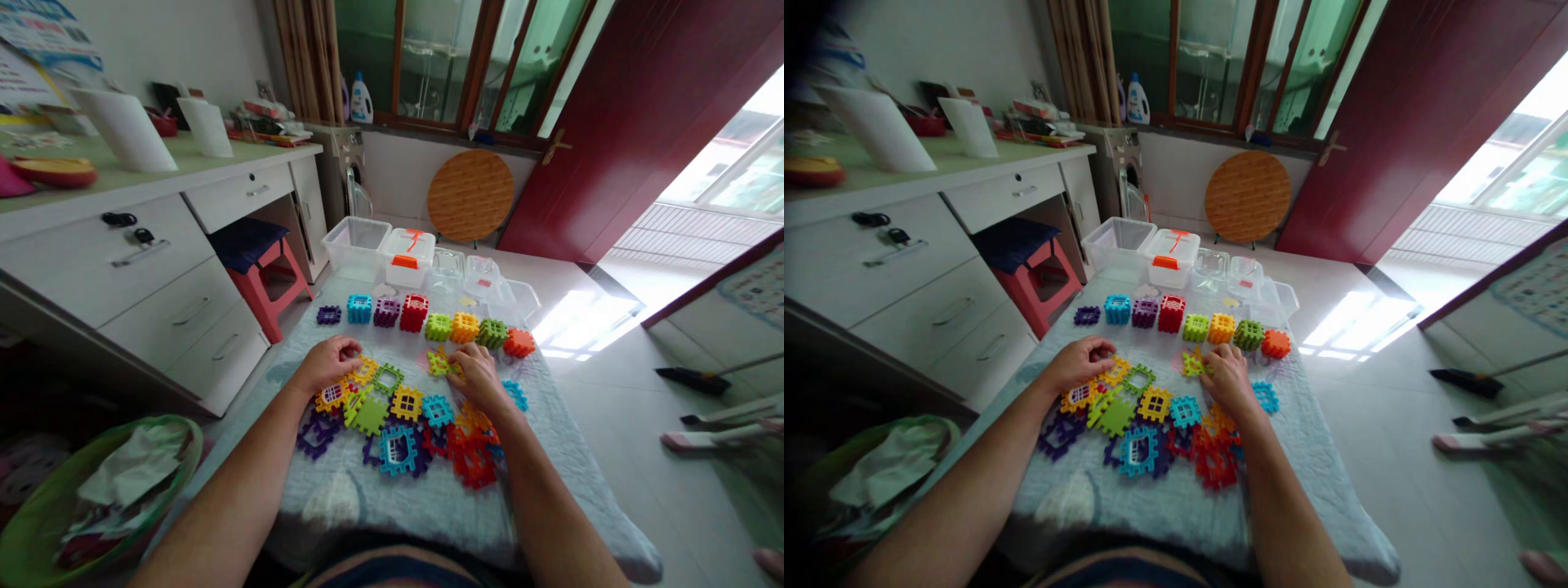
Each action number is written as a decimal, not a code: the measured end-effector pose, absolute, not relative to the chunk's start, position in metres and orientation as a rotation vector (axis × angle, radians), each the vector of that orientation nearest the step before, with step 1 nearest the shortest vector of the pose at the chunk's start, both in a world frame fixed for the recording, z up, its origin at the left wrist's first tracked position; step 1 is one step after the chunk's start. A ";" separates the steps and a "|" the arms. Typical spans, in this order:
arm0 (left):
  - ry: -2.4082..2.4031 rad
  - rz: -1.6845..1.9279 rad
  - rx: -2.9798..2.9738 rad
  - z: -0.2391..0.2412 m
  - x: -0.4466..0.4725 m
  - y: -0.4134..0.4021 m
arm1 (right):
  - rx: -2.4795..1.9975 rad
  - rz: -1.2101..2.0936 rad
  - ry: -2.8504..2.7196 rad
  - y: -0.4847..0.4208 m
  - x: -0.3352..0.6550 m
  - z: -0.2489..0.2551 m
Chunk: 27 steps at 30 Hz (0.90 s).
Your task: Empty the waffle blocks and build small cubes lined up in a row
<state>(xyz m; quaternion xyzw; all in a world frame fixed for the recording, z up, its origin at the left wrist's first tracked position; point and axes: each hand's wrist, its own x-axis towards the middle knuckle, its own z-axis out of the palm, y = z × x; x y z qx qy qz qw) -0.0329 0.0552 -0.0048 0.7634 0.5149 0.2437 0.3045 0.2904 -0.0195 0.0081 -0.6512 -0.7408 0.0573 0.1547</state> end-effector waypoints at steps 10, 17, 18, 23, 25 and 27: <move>1.371 0.544 2.102 0.000 -0.032 0.053 | -1.516 0.214 -2.093 -0.021 0.280 0.007; 1.329 0.520 2.173 0.005 -0.032 0.051 | -1.558 0.196 -2.087 -0.021 0.280 0.002; 1.327 0.521 2.179 0.005 -0.032 0.051 | -1.579 0.189 -2.081 -0.021 0.280 0.002; 1.327 0.530 2.169 0.003 -0.031 0.051 | -1.569 0.218 -2.112 -0.030 0.269 0.015; 1.320 0.529 2.158 0.003 -0.032 0.051 | -1.522 0.274 -2.188 -0.035 0.258 0.024; 1.302 0.515 2.165 0.004 -0.032 0.050 | -1.485 0.330 -2.290 -0.041 0.246 0.030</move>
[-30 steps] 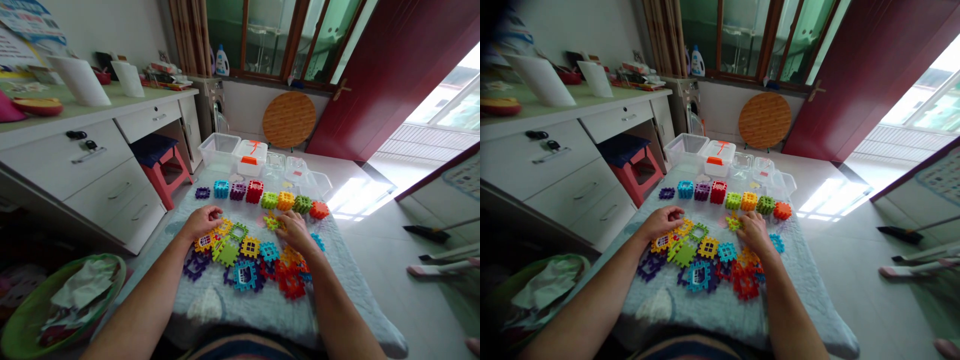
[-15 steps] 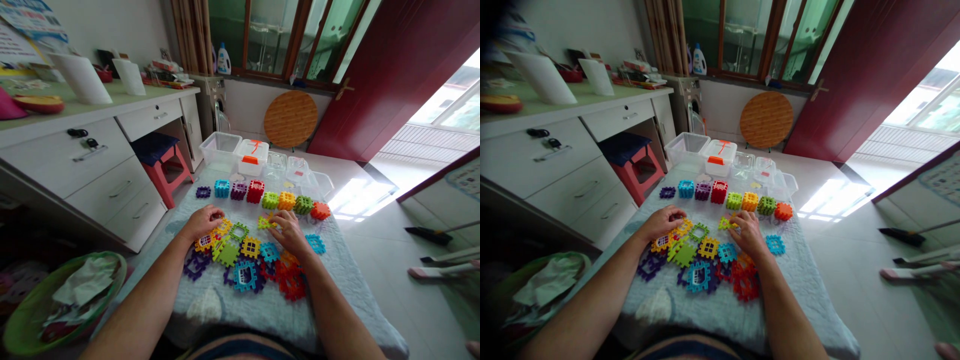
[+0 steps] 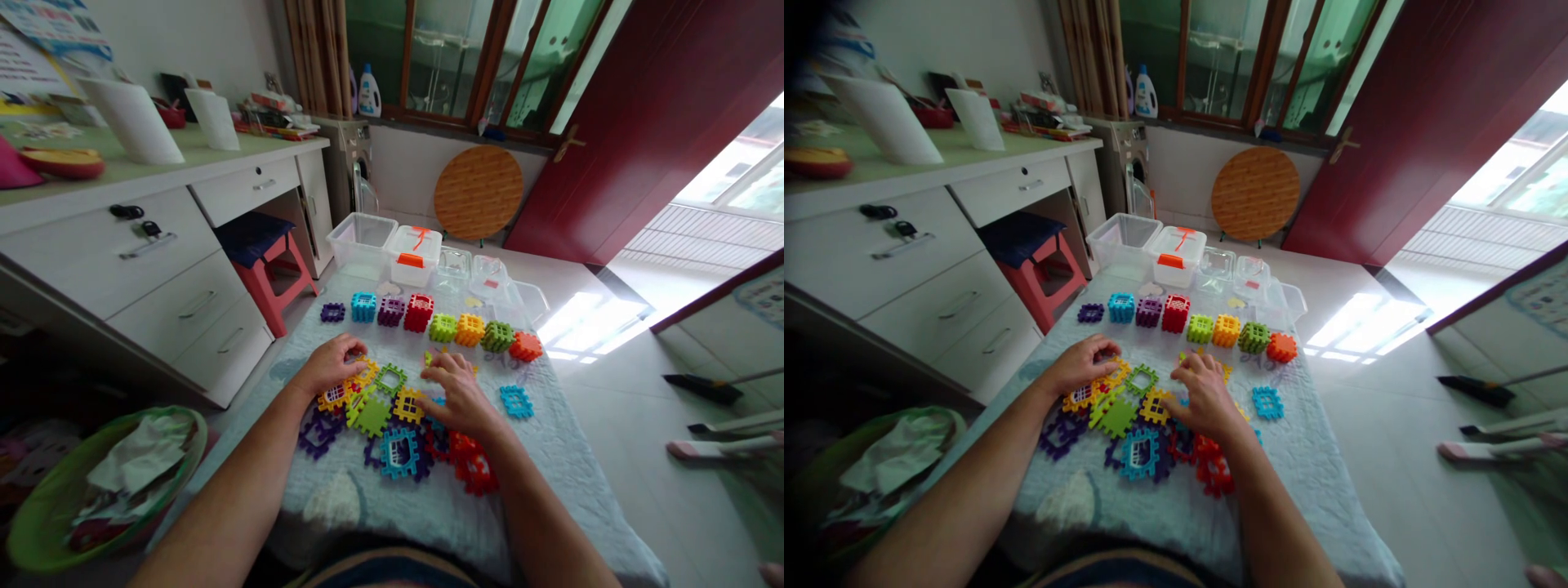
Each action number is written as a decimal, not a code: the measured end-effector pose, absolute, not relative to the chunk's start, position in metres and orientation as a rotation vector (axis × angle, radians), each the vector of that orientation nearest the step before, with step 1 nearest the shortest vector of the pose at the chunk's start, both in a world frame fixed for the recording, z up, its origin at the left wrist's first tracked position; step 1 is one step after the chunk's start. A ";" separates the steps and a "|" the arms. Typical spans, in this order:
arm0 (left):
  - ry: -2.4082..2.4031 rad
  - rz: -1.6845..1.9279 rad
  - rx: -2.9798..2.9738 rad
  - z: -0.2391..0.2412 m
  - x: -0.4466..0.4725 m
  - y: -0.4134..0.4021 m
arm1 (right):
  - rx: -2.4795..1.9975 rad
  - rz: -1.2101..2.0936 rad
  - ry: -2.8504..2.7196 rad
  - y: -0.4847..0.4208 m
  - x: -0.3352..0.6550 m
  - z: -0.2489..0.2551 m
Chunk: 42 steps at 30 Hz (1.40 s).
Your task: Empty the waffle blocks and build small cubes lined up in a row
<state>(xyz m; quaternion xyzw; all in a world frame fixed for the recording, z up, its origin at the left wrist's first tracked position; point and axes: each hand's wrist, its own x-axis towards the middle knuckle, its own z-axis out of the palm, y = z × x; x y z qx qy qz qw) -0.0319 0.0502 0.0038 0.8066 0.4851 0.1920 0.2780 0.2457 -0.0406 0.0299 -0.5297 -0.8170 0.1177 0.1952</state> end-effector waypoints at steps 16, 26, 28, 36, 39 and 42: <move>1.120 0.660 1.846 0.001 -0.033 0.048 | -1.360 0.393 -1.932 -0.031 0.250 0.019; 1.389 1.153 1.971 0.014 -0.024 0.044 | -1.536 0.240 -1.936 -0.026 0.264 0.008; 1.364 1.156 2.066 0.016 -0.022 0.043 | -1.561 0.261 -2.013 -0.028 0.263 0.010; 1.041 0.845 2.118 0.014 -0.019 0.042 | -1.628 0.257 -2.088 -0.033 0.262 0.020; 0.941 0.606 1.887 0.015 -0.022 0.038 | -1.612 0.323 -2.120 -0.034 0.263 0.021; 0.948 0.564 1.778 0.018 -0.025 0.037 | -1.599 0.372 -2.144 -0.035 0.265 0.020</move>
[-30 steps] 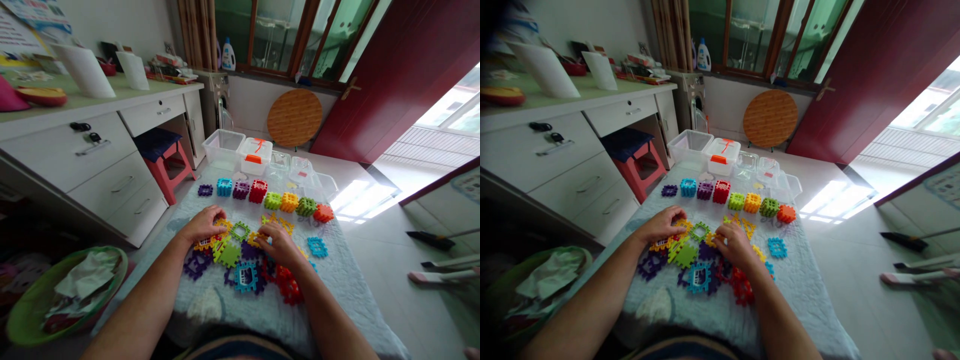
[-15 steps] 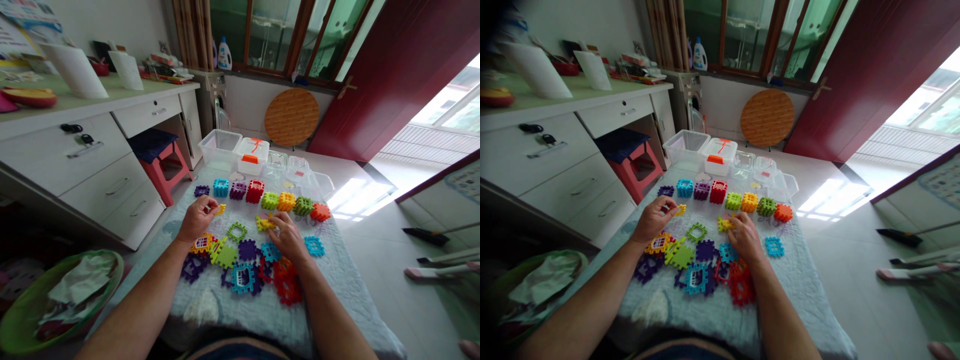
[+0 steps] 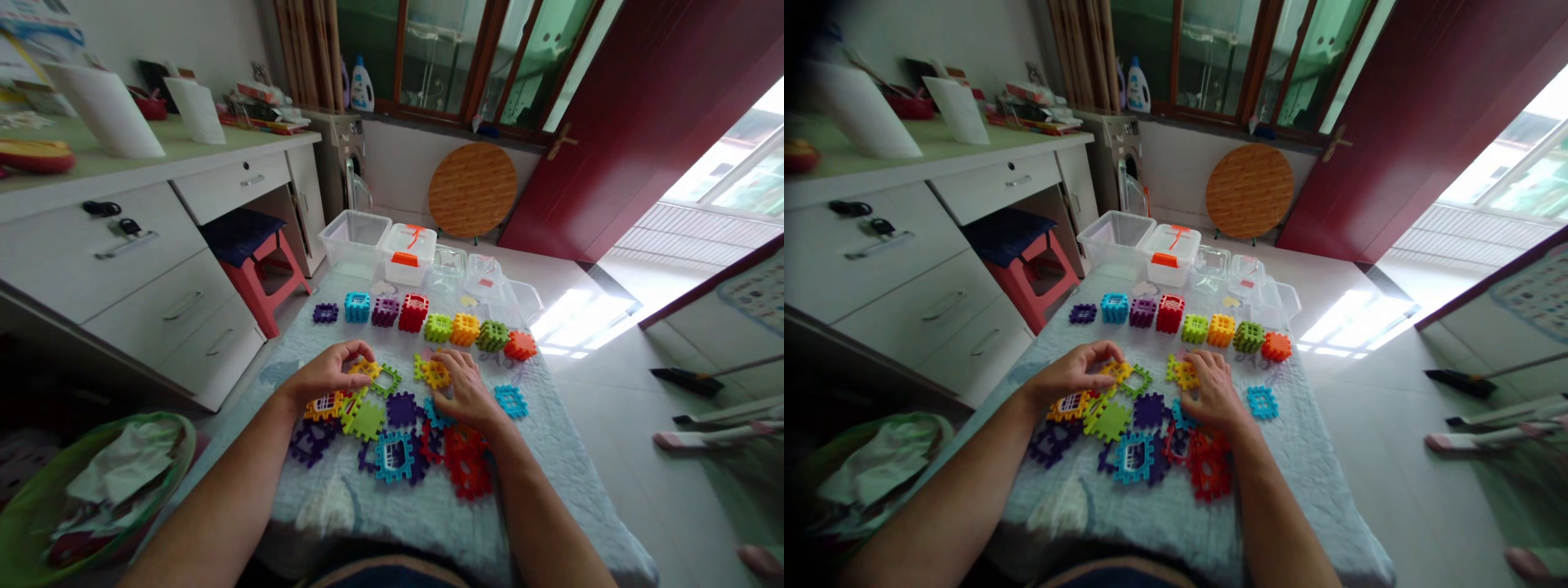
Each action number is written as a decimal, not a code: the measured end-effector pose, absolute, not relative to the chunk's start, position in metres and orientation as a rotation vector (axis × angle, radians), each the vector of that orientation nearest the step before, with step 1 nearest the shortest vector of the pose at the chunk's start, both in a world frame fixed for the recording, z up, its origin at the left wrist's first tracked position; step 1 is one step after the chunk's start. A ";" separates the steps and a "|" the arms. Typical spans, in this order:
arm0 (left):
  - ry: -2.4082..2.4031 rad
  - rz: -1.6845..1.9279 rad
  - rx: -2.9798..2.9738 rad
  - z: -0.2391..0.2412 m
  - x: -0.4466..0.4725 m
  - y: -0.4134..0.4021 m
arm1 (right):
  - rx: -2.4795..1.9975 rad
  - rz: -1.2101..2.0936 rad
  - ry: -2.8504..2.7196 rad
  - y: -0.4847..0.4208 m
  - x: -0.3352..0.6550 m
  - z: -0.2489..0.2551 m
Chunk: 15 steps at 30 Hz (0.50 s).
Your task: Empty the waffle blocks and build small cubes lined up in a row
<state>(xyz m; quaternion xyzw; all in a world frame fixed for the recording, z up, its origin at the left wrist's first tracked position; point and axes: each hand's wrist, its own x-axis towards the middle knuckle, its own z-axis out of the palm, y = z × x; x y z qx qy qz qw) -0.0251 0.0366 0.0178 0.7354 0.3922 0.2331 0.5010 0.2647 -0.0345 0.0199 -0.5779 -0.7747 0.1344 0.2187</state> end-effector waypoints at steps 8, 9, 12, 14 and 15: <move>1.227 0.650 2.052 0.013 -0.029 0.047 | -1.637 0.355 -2.195 -0.032 0.271 0.014; 1.242 0.629 2.057 0.012 -0.029 0.047 | -1.642 0.346 -2.190 -0.032 0.271 0.013; 1.210 0.560 2.074 0.011 -0.028 0.045 | -1.658 0.334 -2.160 -0.031 0.270 0.013; 1.192 0.522 2.137 0.013 -0.026 0.043 | -1.659 0.330 -2.128 -0.031 0.270 0.013; 1.194 0.507 2.176 0.014 -0.025 0.041 | -1.653 0.329 -2.113 -0.031 0.269 0.013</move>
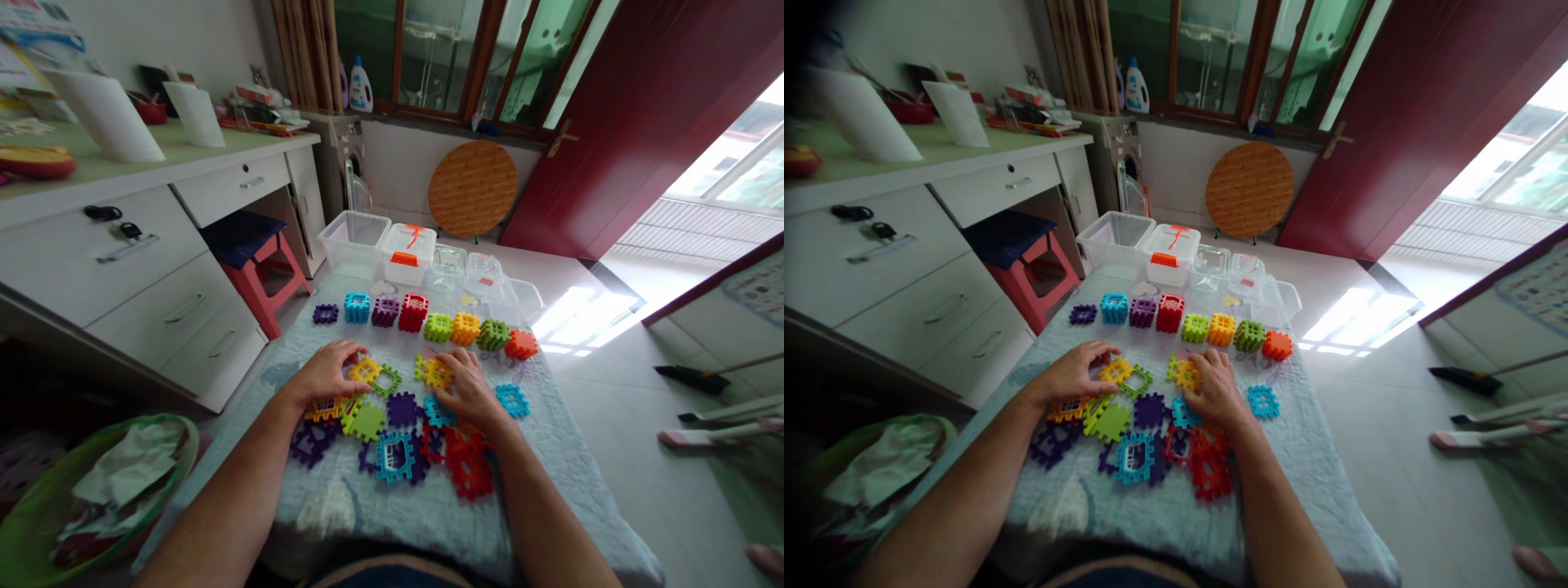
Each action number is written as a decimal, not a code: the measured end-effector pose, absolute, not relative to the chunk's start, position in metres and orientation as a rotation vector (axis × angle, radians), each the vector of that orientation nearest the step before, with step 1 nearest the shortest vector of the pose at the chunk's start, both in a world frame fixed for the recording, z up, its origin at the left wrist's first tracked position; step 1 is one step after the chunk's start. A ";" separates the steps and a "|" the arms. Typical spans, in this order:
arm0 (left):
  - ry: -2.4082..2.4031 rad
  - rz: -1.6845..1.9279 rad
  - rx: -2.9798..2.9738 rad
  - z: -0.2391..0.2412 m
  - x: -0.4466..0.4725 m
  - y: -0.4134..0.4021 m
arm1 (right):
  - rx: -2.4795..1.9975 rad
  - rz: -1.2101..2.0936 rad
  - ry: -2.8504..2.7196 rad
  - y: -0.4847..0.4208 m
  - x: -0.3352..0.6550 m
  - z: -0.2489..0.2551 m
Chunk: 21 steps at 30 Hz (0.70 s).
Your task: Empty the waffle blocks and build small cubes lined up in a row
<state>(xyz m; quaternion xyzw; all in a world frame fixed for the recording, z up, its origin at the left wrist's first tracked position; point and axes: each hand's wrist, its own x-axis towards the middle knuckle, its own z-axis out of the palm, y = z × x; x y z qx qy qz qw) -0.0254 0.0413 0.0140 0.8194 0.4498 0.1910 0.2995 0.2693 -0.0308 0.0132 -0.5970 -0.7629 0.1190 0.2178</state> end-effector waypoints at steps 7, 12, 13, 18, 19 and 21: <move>1.202 0.499 2.218 0.020 -0.017 0.033 | -1.605 0.323 -2.091 -0.029 0.268 0.014; 1.207 0.581 2.217 0.019 -0.014 0.032 | -1.584 0.338 -2.076 -0.028 0.269 0.012; 1.200 0.604 2.228 0.020 -0.012 0.032 | -1.576 0.345 -2.068 -0.028 0.270 0.011; 1.029 0.645 2.297 0.030 0.011 0.024 | -1.569 0.364 -2.052 -0.028 0.271 0.011; 0.979 0.638 2.309 0.032 0.017 0.022 | -1.569 0.366 -2.054 -0.028 0.271 0.012; 0.888 0.624 2.320 0.033 0.027 0.018 | -1.562 0.372 -2.055 -0.029 0.271 0.014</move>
